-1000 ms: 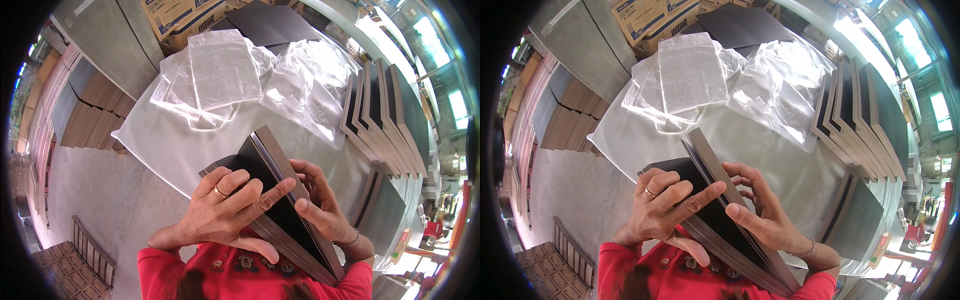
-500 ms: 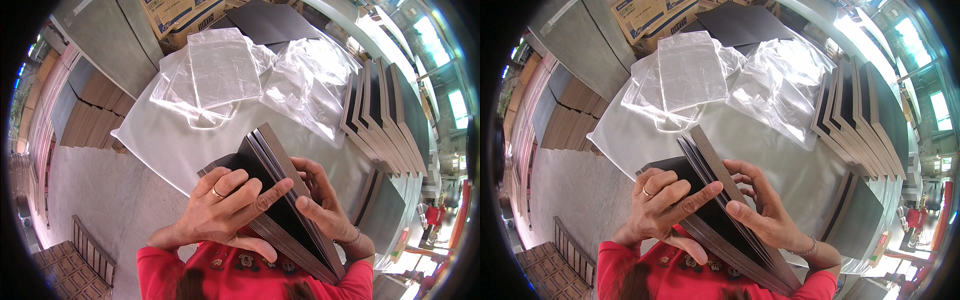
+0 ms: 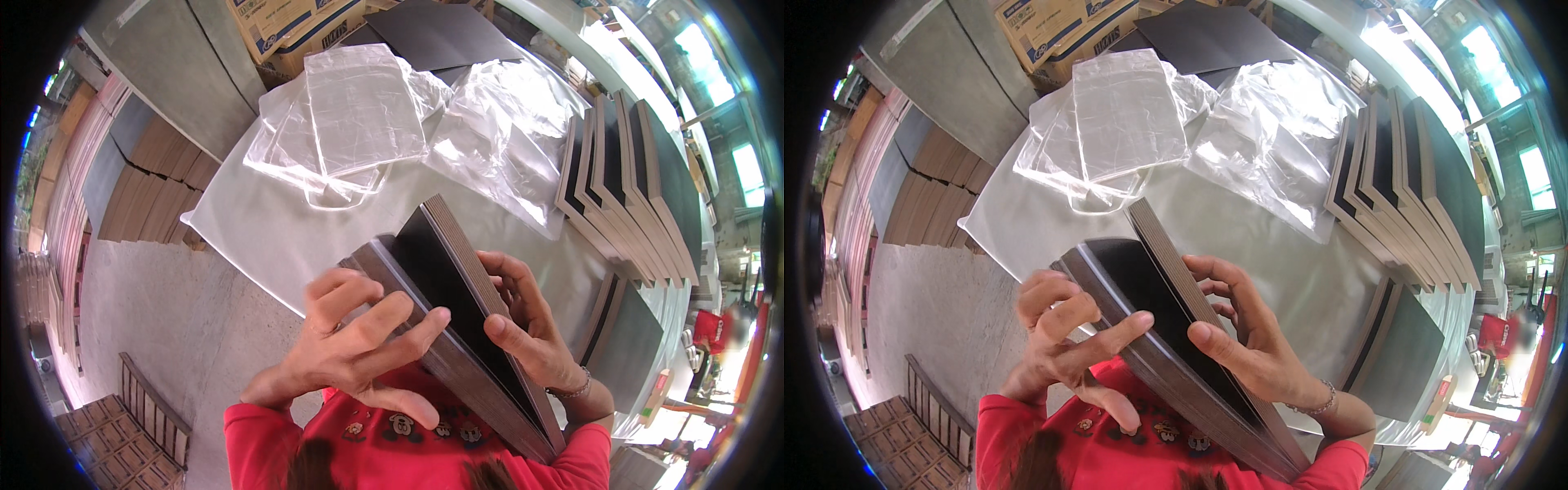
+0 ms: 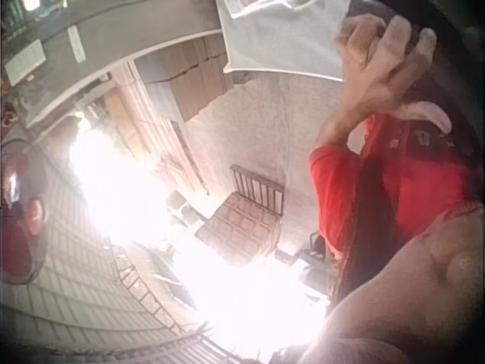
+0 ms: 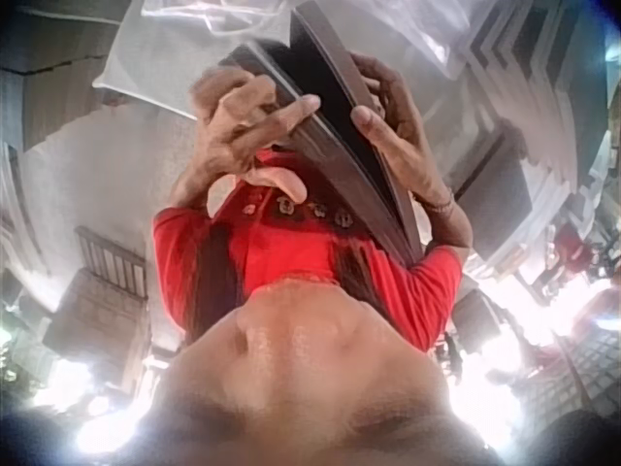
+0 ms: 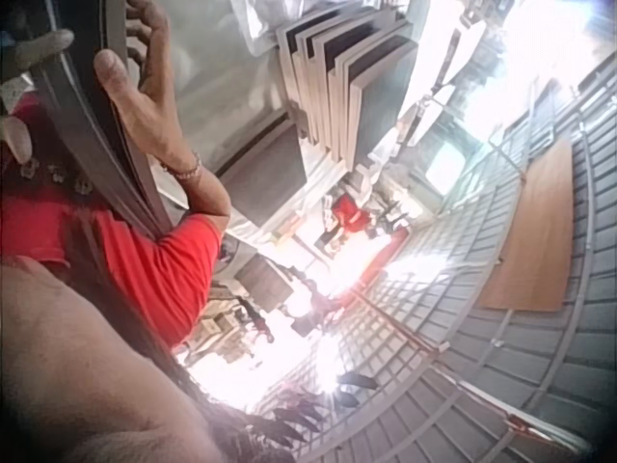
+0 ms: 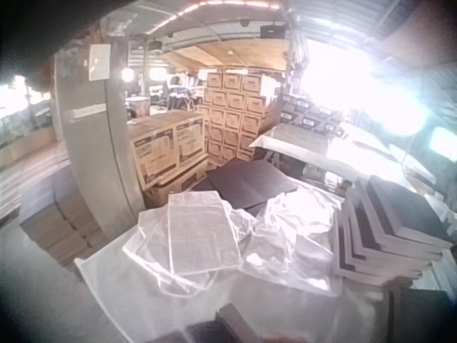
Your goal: The person repeatedly picks up stacks of dark rectangular boards from a table, flips them, and places them back down. The person also handles individual boards and stacks them on the table. The activity occurs in a workshop with other workers visible in the background.
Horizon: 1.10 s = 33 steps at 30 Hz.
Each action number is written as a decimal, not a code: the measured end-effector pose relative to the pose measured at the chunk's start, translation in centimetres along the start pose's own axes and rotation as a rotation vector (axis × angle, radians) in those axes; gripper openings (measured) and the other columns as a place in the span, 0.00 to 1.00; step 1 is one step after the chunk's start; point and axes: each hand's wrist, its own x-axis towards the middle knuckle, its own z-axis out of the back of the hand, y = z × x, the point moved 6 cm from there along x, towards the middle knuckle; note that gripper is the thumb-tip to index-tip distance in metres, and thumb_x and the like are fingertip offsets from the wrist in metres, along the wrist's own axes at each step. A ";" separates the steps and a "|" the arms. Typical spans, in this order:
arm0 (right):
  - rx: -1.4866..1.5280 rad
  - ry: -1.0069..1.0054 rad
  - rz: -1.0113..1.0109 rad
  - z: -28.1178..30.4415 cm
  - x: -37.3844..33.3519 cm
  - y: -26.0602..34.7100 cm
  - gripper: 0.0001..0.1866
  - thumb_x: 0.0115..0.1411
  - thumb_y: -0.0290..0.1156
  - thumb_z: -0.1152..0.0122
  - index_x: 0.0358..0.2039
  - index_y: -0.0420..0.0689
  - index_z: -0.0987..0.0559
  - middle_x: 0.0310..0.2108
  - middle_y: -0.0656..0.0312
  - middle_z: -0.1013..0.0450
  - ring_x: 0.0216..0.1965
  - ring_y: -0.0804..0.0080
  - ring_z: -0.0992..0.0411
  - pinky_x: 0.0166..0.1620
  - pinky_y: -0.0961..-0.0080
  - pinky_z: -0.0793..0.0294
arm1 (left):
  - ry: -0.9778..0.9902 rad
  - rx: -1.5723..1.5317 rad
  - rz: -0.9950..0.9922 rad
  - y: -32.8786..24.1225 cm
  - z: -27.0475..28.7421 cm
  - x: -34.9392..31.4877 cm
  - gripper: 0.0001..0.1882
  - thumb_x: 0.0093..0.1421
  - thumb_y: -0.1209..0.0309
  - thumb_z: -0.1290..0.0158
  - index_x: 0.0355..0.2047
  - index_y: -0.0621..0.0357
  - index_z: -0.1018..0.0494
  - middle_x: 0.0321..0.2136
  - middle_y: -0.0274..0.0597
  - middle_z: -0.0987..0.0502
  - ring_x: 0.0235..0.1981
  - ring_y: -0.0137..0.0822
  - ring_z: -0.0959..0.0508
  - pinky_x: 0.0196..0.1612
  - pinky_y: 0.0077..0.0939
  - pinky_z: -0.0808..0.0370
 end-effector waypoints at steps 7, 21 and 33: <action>0.007 -0.008 0.011 0.2 0.0 0.0 0.32 0.62 0.41 0.46 0.61 0.39 0.43 0.54 0.61 0.42 0.55 0.75 0.45 0.58 0.72 0.47 | 0.198 -0.070 0.040 0.0 -1.3 2.1 0.47 0.41 0.26 0.57 0.51 0.46 0.28 0.27 0.32 0.36 0.29 0.33 0.35 0.44 0.28 0.39; 0.050 -0.002 0.010 0.7 -0.1 -0.2 0.31 0.63 0.41 0.48 0.61 0.38 0.43 0.56 0.61 0.43 0.54 0.74 0.44 0.58 0.72 0.45 | 0.269 -0.006 0.026 -0.3 -1.8 2.7 0.51 0.40 0.27 0.57 0.55 0.52 0.30 0.28 0.33 0.37 0.31 0.32 0.34 0.40 0.27 0.38; 0.012 -0.001 0.001 0.5 -0.1 0.0 0.32 0.63 0.43 0.48 0.61 0.38 0.44 0.54 0.60 0.42 0.54 0.75 0.45 0.58 0.73 0.46 | 0.253 -0.005 0.063 -0.4 -1.6 2.2 0.53 0.34 0.26 0.56 0.52 0.50 0.27 0.28 0.32 0.38 0.32 0.31 0.35 0.41 0.29 0.38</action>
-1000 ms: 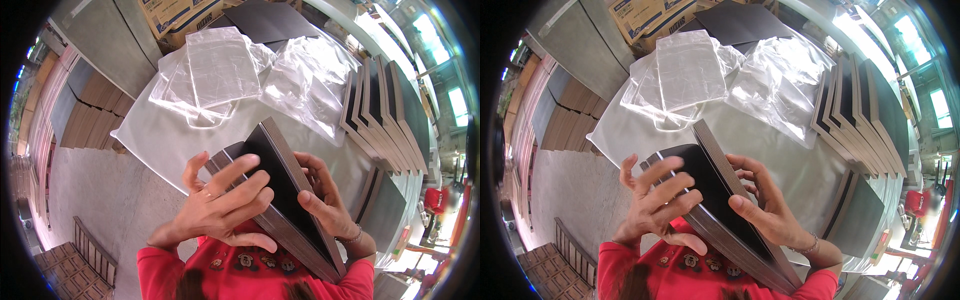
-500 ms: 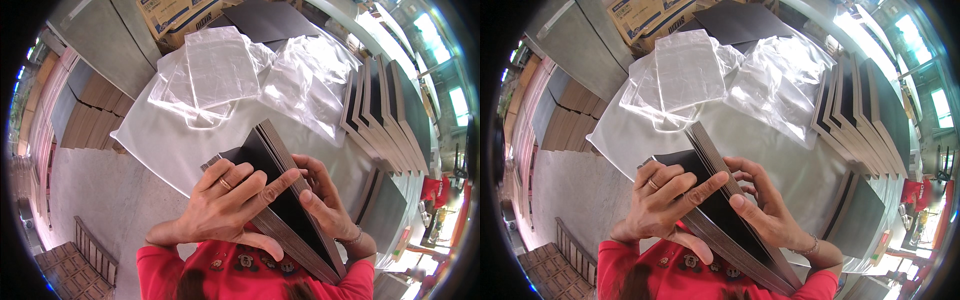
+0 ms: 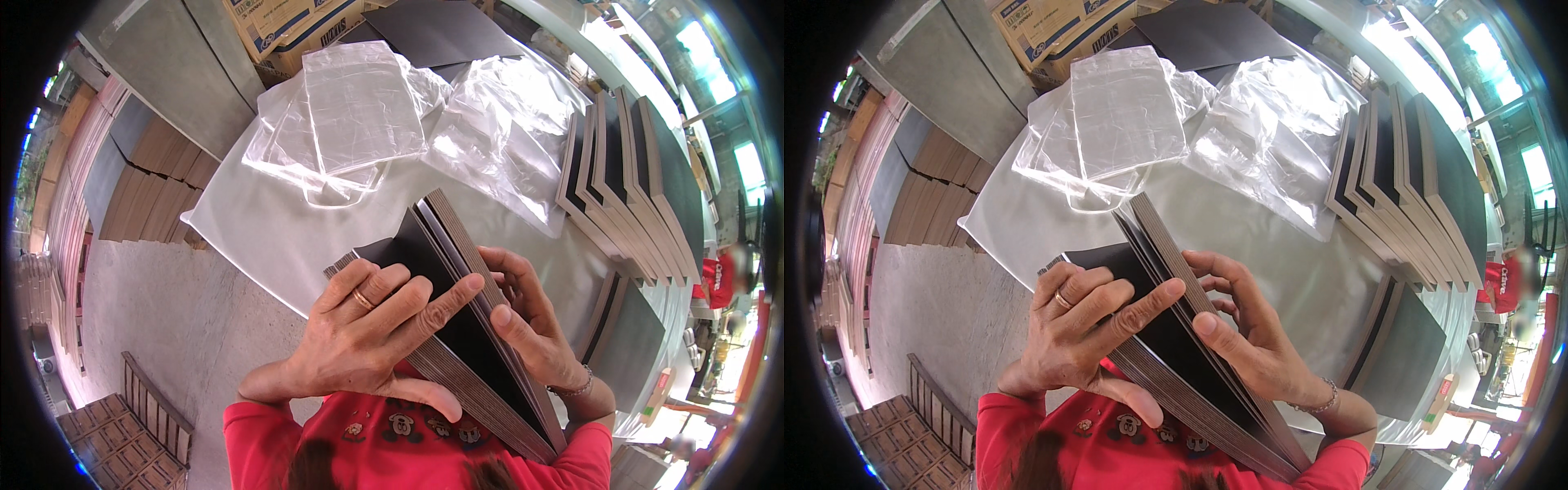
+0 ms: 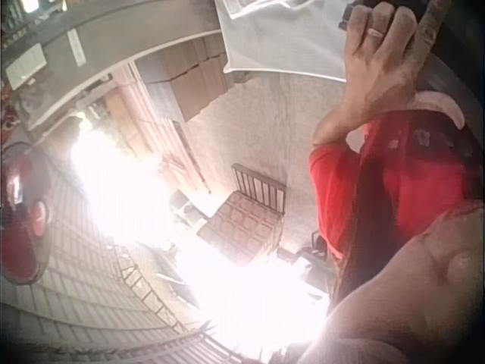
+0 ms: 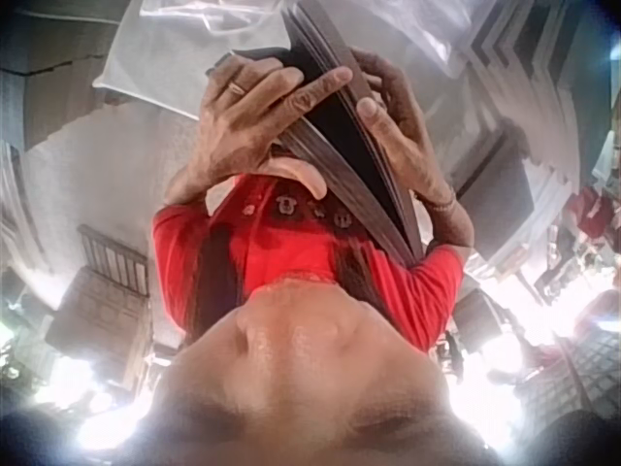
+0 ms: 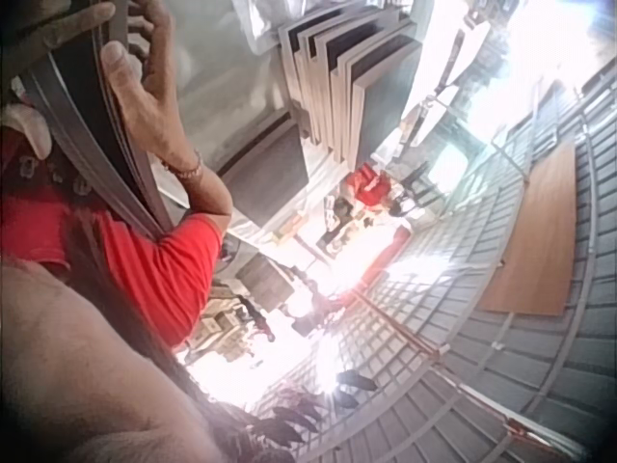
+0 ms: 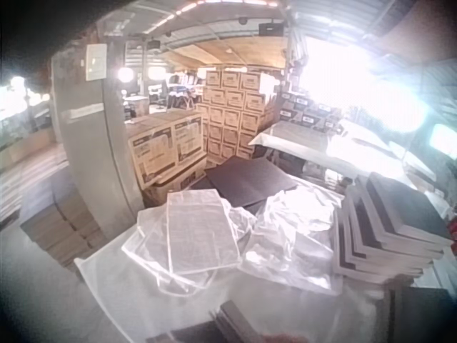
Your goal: The person repeatedly picks up stacks of dark rectangular boards from a table, flips them, and places them back down. The person also handles individual boards and stacks them on the table. The activity occurs in a workshop with other workers visible in the background.
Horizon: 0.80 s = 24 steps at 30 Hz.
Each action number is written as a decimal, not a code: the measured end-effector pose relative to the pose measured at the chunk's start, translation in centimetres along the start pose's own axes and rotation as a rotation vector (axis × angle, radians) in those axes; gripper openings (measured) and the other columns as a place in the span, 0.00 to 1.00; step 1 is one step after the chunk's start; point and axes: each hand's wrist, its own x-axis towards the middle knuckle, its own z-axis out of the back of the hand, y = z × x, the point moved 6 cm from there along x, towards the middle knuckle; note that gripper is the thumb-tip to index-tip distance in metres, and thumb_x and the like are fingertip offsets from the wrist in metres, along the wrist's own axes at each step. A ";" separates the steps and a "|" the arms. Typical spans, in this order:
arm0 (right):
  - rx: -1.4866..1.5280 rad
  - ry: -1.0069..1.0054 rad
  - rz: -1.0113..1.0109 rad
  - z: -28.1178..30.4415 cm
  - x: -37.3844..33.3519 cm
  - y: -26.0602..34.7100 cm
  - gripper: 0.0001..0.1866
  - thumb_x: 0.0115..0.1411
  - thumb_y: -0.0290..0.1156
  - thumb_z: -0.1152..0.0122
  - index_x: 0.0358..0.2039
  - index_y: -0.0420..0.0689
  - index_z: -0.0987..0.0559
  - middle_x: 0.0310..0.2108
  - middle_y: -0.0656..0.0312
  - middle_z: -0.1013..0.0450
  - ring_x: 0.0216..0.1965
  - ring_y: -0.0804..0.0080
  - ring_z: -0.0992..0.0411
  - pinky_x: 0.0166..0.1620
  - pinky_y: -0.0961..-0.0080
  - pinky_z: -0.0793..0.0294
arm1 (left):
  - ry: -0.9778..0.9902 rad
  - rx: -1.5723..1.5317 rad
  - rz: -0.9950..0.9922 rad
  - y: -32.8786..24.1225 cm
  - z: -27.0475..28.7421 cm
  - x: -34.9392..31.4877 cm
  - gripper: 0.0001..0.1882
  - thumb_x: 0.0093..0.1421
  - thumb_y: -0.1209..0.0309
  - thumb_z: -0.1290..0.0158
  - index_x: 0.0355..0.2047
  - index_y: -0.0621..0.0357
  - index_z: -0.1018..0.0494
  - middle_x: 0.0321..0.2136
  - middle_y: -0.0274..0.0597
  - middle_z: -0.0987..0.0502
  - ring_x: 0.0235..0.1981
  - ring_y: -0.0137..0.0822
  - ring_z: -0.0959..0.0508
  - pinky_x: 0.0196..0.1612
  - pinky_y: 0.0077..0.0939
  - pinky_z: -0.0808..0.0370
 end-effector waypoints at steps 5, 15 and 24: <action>0.007 0.001 0.011 0.0 -0.1 -0.2 0.32 0.63 0.43 0.48 0.61 0.38 0.44 0.55 0.61 0.43 0.55 0.75 0.46 0.58 0.72 0.46 | 0.020 -0.015 -0.016 0.1 0.0 -0.4 0.51 0.38 0.28 0.54 0.55 0.51 0.30 0.30 0.34 0.36 0.33 0.33 0.33 0.41 0.29 0.36; -0.007 0.025 0.017 -0.6 0.0 -0.2 0.29 0.64 0.40 0.50 0.61 0.40 0.43 0.55 0.62 0.42 0.55 0.75 0.44 0.58 0.72 0.45 | -0.129 0.066 -0.044 -0.1 0.7 -0.5 0.41 0.42 0.27 0.54 0.39 0.51 0.26 0.29 0.33 0.35 0.35 0.33 0.32 0.48 0.33 0.38; -0.058 0.030 0.036 -0.6 -0.1 0.2 0.29 0.65 0.40 0.51 0.62 0.41 0.44 0.55 0.62 0.41 0.54 0.75 0.43 0.57 0.73 0.44 | 0.051 -0.008 -0.051 0.1 0.0 0.6 0.53 0.37 0.26 0.58 0.55 0.52 0.31 0.27 0.33 0.38 0.31 0.33 0.34 0.42 0.30 0.37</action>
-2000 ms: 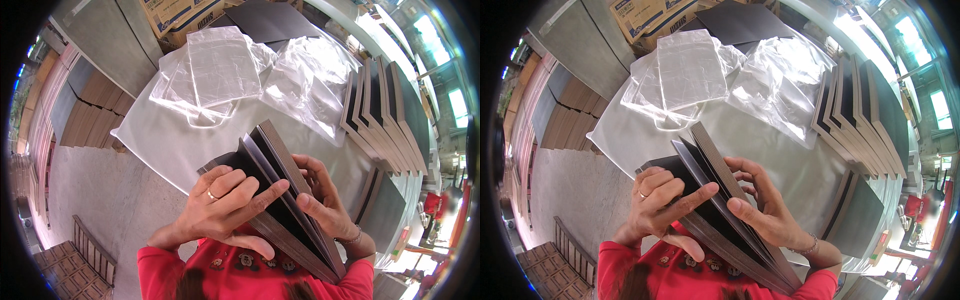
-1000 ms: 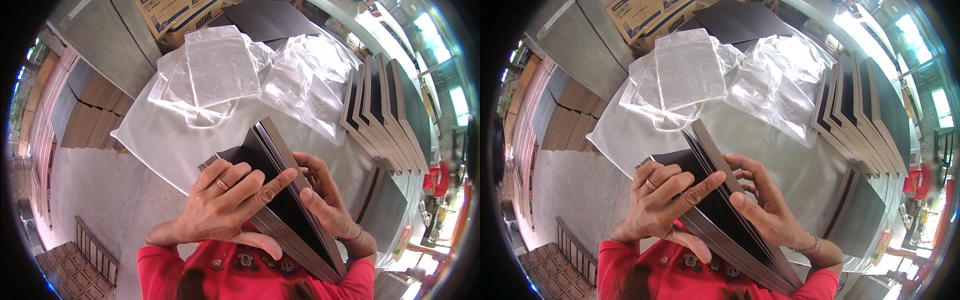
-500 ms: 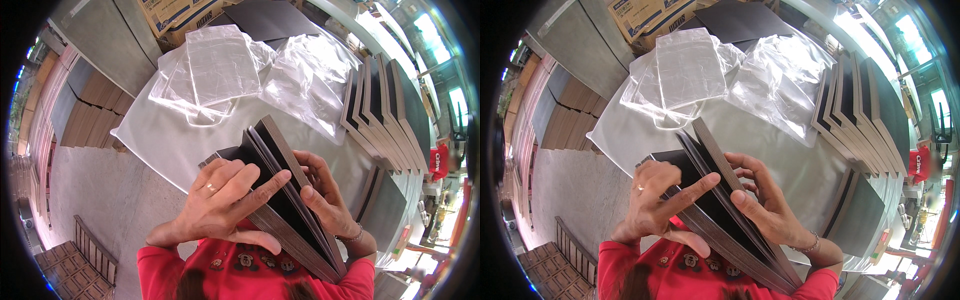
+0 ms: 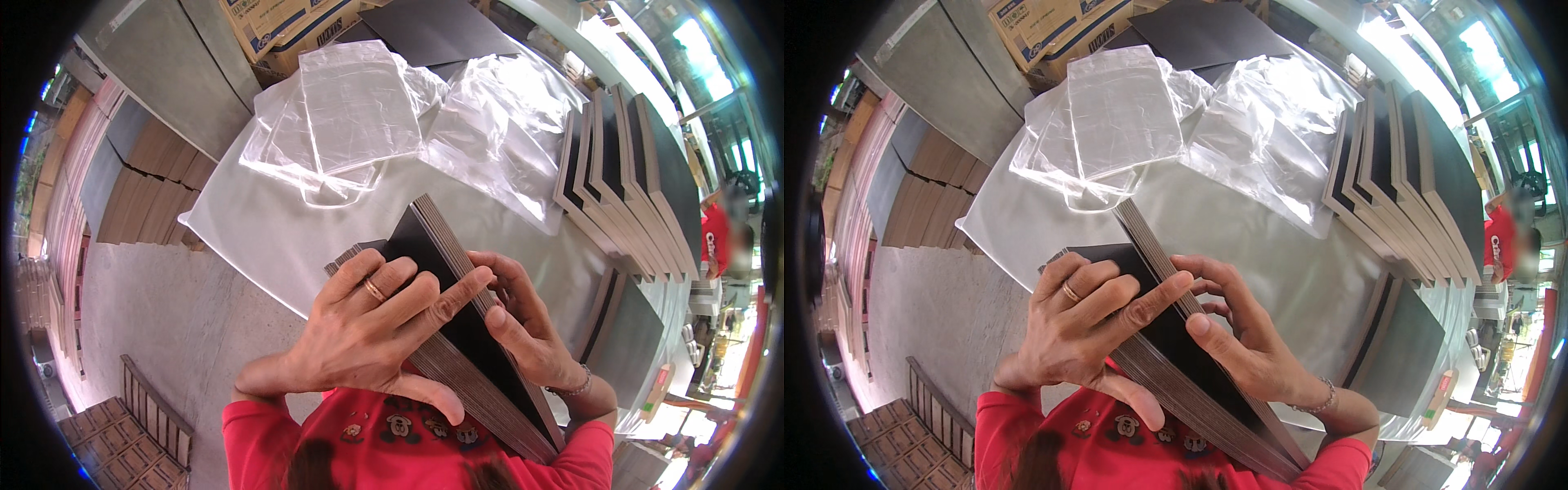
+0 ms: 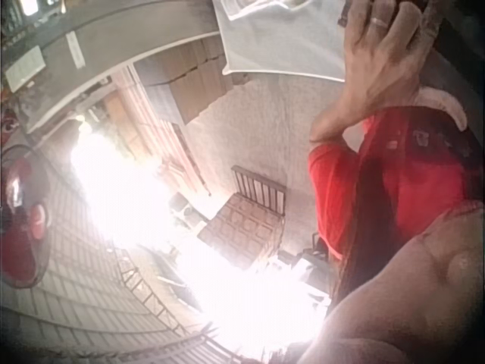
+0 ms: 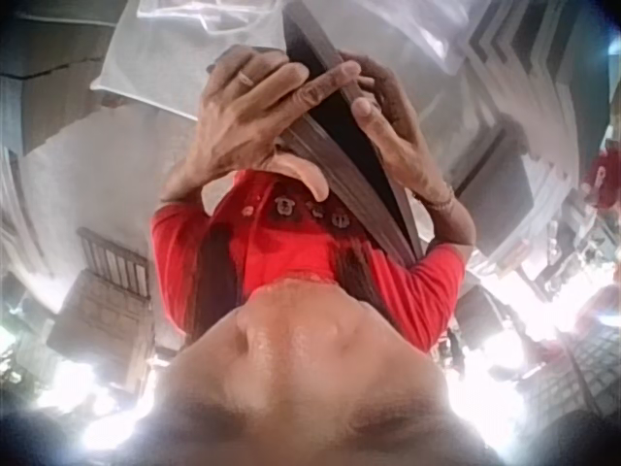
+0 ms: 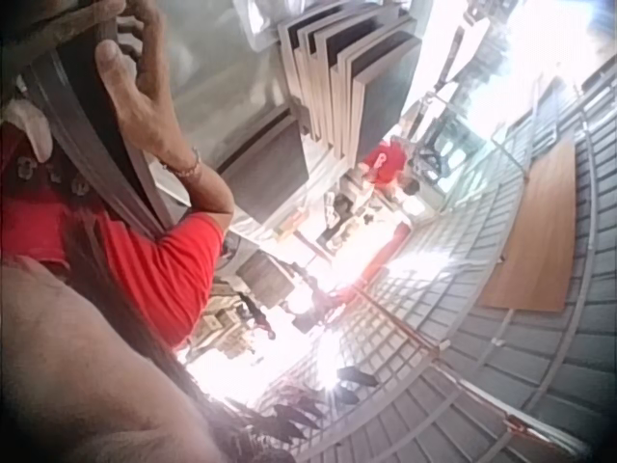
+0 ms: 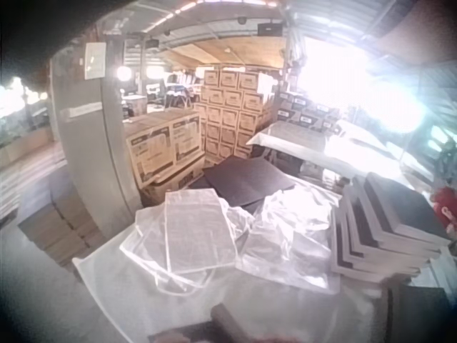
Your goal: The person repeatedly picks up stacks of dark rectangular boards from a table, flips them, and places them back down. The person also handles individual boards and stacks them on the table. The activity occurs in a workshop with other workers visible in the background.
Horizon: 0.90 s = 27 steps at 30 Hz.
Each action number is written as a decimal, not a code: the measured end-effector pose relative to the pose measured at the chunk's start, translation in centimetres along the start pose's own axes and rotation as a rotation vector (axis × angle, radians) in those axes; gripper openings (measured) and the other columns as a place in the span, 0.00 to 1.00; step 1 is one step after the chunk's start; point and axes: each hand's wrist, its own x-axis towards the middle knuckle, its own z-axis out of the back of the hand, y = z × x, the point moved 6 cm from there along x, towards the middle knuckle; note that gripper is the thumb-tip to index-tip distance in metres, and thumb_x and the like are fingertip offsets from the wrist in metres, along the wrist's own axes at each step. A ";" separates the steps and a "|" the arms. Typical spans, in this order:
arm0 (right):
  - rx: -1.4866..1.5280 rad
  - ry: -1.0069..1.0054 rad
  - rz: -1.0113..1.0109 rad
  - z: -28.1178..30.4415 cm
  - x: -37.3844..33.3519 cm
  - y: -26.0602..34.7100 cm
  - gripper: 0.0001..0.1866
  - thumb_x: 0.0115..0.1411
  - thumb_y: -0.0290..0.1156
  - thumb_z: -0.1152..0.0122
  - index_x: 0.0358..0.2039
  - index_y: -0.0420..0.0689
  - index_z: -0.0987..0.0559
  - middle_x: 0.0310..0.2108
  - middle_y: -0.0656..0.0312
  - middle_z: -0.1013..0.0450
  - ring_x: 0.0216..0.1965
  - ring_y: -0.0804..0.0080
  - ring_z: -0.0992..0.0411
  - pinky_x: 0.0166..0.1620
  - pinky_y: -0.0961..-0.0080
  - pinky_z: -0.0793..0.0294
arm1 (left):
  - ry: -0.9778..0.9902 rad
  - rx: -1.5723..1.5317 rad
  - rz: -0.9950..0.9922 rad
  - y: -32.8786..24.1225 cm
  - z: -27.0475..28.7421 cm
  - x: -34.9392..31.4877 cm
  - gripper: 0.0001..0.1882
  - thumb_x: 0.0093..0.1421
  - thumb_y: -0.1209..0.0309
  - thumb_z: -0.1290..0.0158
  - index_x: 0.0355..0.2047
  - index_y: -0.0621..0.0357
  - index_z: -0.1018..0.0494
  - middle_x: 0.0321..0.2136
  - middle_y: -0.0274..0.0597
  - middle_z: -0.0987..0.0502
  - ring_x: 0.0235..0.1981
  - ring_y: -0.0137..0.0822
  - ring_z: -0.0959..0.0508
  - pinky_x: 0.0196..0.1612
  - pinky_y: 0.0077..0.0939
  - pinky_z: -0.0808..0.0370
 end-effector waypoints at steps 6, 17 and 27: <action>0.106 -0.011 -0.051 -0.1 -0.1 -0.5 0.29 0.65 0.41 0.51 0.61 0.41 0.44 0.53 0.61 0.41 0.53 0.76 0.43 0.56 0.75 0.42 | -0.090 0.003 0.007 0.0 0.2 -0.4 0.54 0.29 0.26 0.55 0.50 0.52 0.26 0.26 0.32 0.39 0.31 0.32 0.35 0.38 0.30 0.35; 0.088 -0.008 -0.040 0.0 -0.1 -0.4 0.29 0.65 0.41 0.51 0.61 0.41 0.44 0.53 0.62 0.41 0.53 0.77 0.43 0.56 0.75 0.42 | -0.101 0.002 0.023 -0.1 0.4 -0.8 0.52 0.30 0.27 0.54 0.50 0.51 0.25 0.28 0.33 0.39 0.31 0.33 0.34 0.38 0.32 0.34; 0.069 -0.011 -0.046 0.2 -0.1 -0.3 0.28 0.66 0.40 0.52 0.62 0.44 0.44 0.49 0.60 0.40 0.50 0.79 0.41 0.55 0.77 0.41 | -0.123 0.011 0.032 0.4 0.2 -1.3 0.47 0.40 0.27 0.53 0.52 0.48 0.28 0.35 0.33 0.33 0.37 0.35 0.32 0.53 0.38 0.40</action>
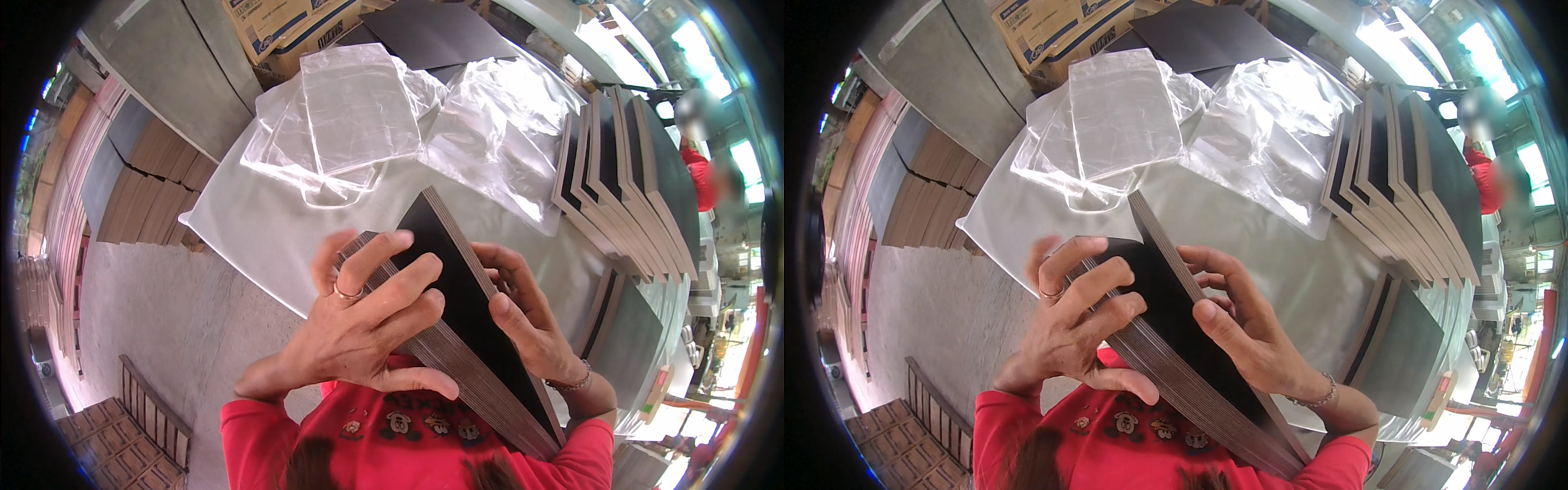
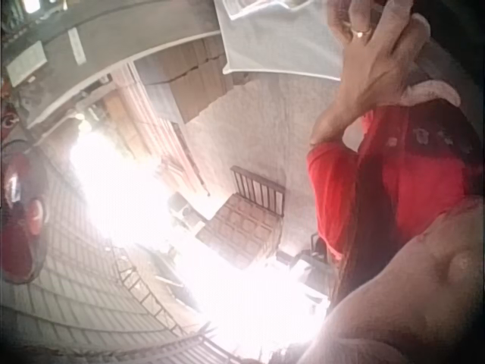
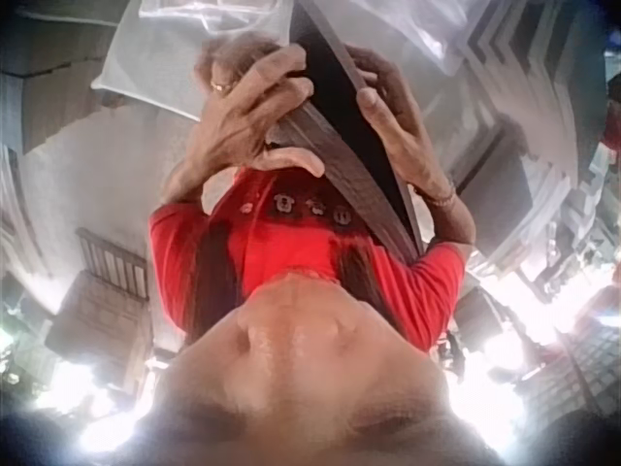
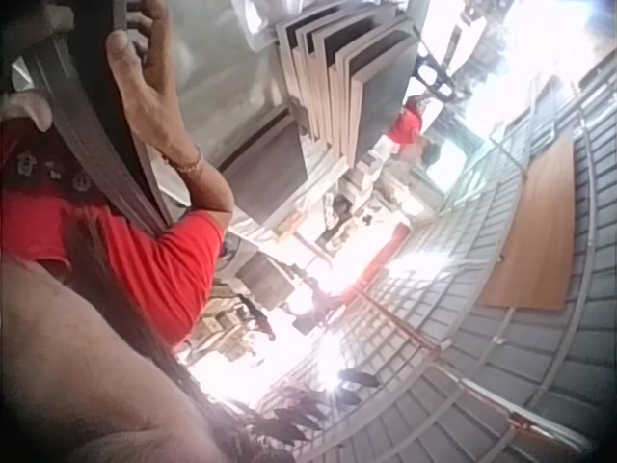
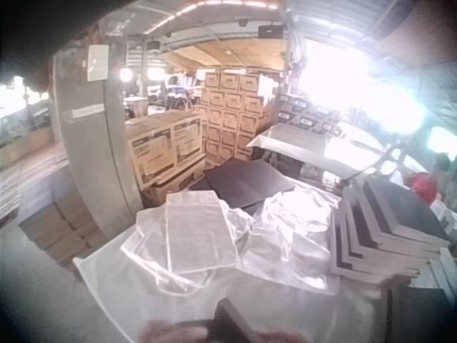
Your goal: The person repeatedly picks up stacks of dark rectangular boards from a table, flips them, and places them back down. The person also handles individual boards and stacks them on the table. The activity occurs in a workshop with other workers visible in the background.
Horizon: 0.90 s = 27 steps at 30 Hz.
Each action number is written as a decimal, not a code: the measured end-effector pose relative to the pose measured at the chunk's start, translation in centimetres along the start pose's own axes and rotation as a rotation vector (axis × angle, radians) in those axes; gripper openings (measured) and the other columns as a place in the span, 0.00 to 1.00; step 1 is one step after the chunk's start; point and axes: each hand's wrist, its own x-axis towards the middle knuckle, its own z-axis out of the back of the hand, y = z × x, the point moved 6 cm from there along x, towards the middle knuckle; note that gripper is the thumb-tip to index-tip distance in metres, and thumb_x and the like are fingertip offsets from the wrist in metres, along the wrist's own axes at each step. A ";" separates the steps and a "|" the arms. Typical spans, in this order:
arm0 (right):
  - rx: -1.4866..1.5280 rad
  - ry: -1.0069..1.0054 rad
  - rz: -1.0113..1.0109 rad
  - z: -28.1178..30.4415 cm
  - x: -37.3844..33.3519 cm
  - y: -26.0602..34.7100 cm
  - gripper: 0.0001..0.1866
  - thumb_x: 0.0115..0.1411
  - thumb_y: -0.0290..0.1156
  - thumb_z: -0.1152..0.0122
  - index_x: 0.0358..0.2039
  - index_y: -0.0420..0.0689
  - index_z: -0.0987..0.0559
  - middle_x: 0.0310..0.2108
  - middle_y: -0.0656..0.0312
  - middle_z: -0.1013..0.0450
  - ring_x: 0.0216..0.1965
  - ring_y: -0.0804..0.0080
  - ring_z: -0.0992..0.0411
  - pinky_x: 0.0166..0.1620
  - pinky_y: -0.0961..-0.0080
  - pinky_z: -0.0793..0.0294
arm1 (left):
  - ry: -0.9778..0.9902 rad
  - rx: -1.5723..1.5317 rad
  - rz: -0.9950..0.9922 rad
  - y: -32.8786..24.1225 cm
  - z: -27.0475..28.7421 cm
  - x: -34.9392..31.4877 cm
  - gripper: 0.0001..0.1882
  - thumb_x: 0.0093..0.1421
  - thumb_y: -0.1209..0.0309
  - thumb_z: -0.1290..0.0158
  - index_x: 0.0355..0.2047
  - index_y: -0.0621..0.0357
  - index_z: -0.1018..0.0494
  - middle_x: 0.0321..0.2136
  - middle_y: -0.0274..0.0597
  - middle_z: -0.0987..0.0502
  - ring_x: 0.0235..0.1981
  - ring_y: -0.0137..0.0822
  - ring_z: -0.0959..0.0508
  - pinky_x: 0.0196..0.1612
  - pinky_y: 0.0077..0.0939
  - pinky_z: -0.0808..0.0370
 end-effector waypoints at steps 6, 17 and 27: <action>-0.050 -0.010 -0.012 -0.2 0.0 0.5 0.27 0.66 0.40 0.53 0.62 0.46 0.44 0.48 0.60 0.40 0.48 0.78 0.39 0.54 0.78 0.39 | 0.094 -0.037 0.034 -0.5 -0.1 1.3 0.52 0.32 0.25 0.56 0.52 0.46 0.27 0.30 0.31 0.34 0.37 0.33 0.33 0.53 0.39 0.41; 0.043 -0.016 -0.033 0.2 -0.1 -0.2 0.28 0.66 0.41 0.53 0.62 0.46 0.44 0.47 0.60 0.40 0.47 0.78 0.38 0.53 0.78 0.38 | 0.143 -0.013 0.007 -0.3 -0.3 0.9 0.51 0.36 0.27 0.54 0.55 0.46 0.30 0.32 0.33 0.34 0.38 0.35 0.32 0.53 0.37 0.38; 0.032 -0.015 -0.026 0.1 -0.1 0.0 0.28 0.66 0.42 0.53 0.63 0.46 0.44 0.48 0.59 0.39 0.47 0.78 0.37 0.53 0.77 0.37 | 0.130 -0.004 0.023 -0.4 -0.3 1.0 0.51 0.34 0.27 0.54 0.54 0.46 0.29 0.32 0.32 0.33 0.38 0.35 0.32 0.53 0.37 0.38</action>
